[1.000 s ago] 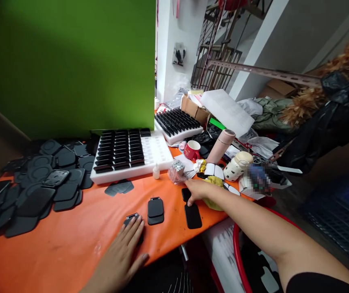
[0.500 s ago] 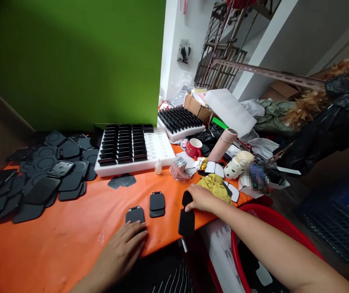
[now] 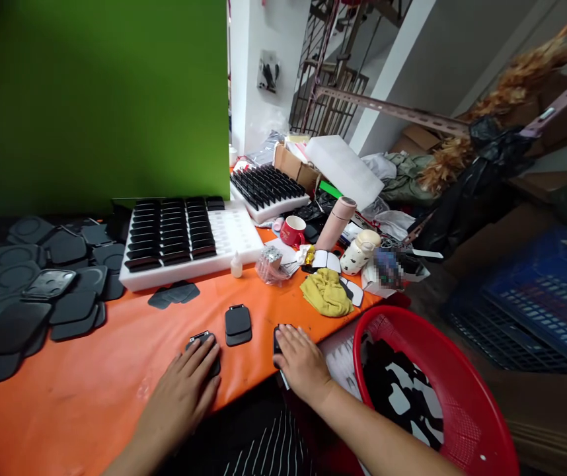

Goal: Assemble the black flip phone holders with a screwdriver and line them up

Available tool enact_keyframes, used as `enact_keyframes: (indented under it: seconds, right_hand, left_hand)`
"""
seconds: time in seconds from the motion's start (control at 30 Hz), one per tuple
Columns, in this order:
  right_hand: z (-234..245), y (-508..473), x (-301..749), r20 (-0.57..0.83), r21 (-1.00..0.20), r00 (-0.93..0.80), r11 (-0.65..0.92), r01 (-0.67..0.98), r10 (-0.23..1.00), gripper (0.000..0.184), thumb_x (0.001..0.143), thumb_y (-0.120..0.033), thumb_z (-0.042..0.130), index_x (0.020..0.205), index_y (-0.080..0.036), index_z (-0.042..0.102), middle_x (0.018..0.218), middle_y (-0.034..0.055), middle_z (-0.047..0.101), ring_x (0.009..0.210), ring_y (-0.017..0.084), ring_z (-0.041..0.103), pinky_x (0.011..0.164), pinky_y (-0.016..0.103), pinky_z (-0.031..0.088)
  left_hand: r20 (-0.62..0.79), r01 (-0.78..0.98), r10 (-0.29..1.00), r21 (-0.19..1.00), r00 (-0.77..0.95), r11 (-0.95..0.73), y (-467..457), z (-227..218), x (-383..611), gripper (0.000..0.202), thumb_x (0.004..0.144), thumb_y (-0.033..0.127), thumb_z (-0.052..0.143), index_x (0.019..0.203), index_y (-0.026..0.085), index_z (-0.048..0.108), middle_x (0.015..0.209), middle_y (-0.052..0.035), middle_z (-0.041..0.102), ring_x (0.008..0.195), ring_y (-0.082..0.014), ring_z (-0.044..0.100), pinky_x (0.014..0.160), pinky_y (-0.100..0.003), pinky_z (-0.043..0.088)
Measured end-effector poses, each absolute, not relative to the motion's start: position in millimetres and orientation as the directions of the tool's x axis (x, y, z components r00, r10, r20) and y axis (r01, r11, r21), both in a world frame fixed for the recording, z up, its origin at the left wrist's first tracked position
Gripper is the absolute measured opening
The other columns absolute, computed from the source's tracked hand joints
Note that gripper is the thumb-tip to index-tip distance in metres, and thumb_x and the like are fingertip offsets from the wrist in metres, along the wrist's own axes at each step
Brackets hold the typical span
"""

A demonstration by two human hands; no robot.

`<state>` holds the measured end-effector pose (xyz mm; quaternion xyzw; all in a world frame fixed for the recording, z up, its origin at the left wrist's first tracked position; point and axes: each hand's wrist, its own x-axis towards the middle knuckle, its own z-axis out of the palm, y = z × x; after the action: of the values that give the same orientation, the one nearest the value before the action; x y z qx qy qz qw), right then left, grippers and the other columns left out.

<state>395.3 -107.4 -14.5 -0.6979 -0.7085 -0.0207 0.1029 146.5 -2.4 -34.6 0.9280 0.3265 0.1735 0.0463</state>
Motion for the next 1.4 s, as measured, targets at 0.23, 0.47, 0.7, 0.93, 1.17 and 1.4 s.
enact_keyframes:
  seconds: [0.23, 0.47, 0.7, 0.93, 1.17, 1.4]
  right_hand:
    - [-7, -127, 387, -0.003, -0.307, 0.105, -0.101, 0.946, 0.994, 0.056, 0.086, -0.043, 0.038, 0.135, -0.017, 0.032, 0.141, 0.008, 0.028, 0.13, 0.023, 0.024, 0.105, 0.042, 0.025]
    - [-32, -144, 372, -0.396, -0.801, 0.627, -0.586, 0.121, 0.67, 0.043, 0.079, -0.058, 0.035, 0.072, -0.02, 0.054, 0.067, 0.0045, 0.058, 0.054, 0.016, 0.054, 0.047, 0.028, 0.043]
    - [-38, -135, 371, -0.379, -0.871, 0.705, -0.489, -0.052, 0.6, 0.037, 0.071, -0.056, 0.048, 0.067, -0.02, 0.056, 0.057, 0.0, 0.048, 0.047, 0.014, 0.044, 0.042, 0.025, 0.033]
    - [-10, -122, 398, -0.049, -0.872, 0.756, -0.397, 0.285, 0.652, 0.035, 0.08, -0.055, 0.038, 0.076, -0.022, 0.051, 0.048, -0.0024, 0.042, 0.045, 0.016, 0.043, 0.046, 0.029, 0.036]
    - [77, -9, 424, 0.014, -0.952, 0.657, -0.191, 0.239, 0.754, 0.037, 0.083, -0.056, 0.032, 0.092, -0.021, 0.042, 0.039, -0.0091, 0.036, 0.034, 0.012, 0.042, 0.038, 0.021, 0.033]
    - [137, 189, 445, 0.207, -0.544, 0.32, -0.163, 0.823, 0.925, 0.034, 0.091, -0.032, 0.01, 0.107, -0.019, 0.036, 0.061, -0.0012, 0.055, 0.055, 0.014, 0.06, 0.053, 0.023, 0.042]
  left_hand:
    - [0.269, 0.611, 0.675, 0.29, 0.687, -0.737, -3, -28, 146, 0.045, 0.082, 0.037, 0.046, 0.124, 0.022, 0.046, 0.136, -0.0099, 0.039, 0.124, -0.0311, 0.033, 0.096, -0.052, 0.032]
    - [0.143, 0.552, 0.675, 0.466, 0.724, -0.691, 32, 1, 175, 0.042, 0.084, 0.033, 0.041, 0.125, 0.02, 0.043, 0.138, -0.0126, 0.032, 0.125, -0.0296, 0.031, 0.1, -0.051, 0.025]
    - [-0.015, 0.49, 0.579, 0.551, 0.815, -0.675, 67, 20, 224, 0.063, 0.06, 0.023, 0.066, 0.12, 0.026, 0.048, 0.122, -0.0096, 0.051, 0.111, -0.0304, 0.046, 0.093, -0.043, 0.034]
    - [-0.182, 0.568, 0.702, 0.738, 0.688, -0.366, 83, 12, 218, 0.061, 0.04, 0.026, 0.076, 0.098, 0.019, 0.058, 0.093, -0.0093, 0.059, 0.088, -0.032, 0.055, 0.074, -0.039, 0.042]
    - [-0.25, 0.195, 0.706, 0.968, 0.662, 0.16, 109, -6, 210, 0.037, 0.067, 0.043, 0.06, 0.089, 0.013, 0.054, 0.081, -0.0069, 0.064, 0.076, -0.0217, 0.061, 0.069, -0.032, 0.047]
    - [-0.225, -0.166, 0.691, 0.877, 0.687, 0.451, 119, 1, 199, 0.042, 0.071, 0.042, 0.062, 0.1, 0.012, 0.058, 0.095, -0.0119, 0.064, 0.09, -0.0234, 0.06, 0.084, -0.035, 0.042]
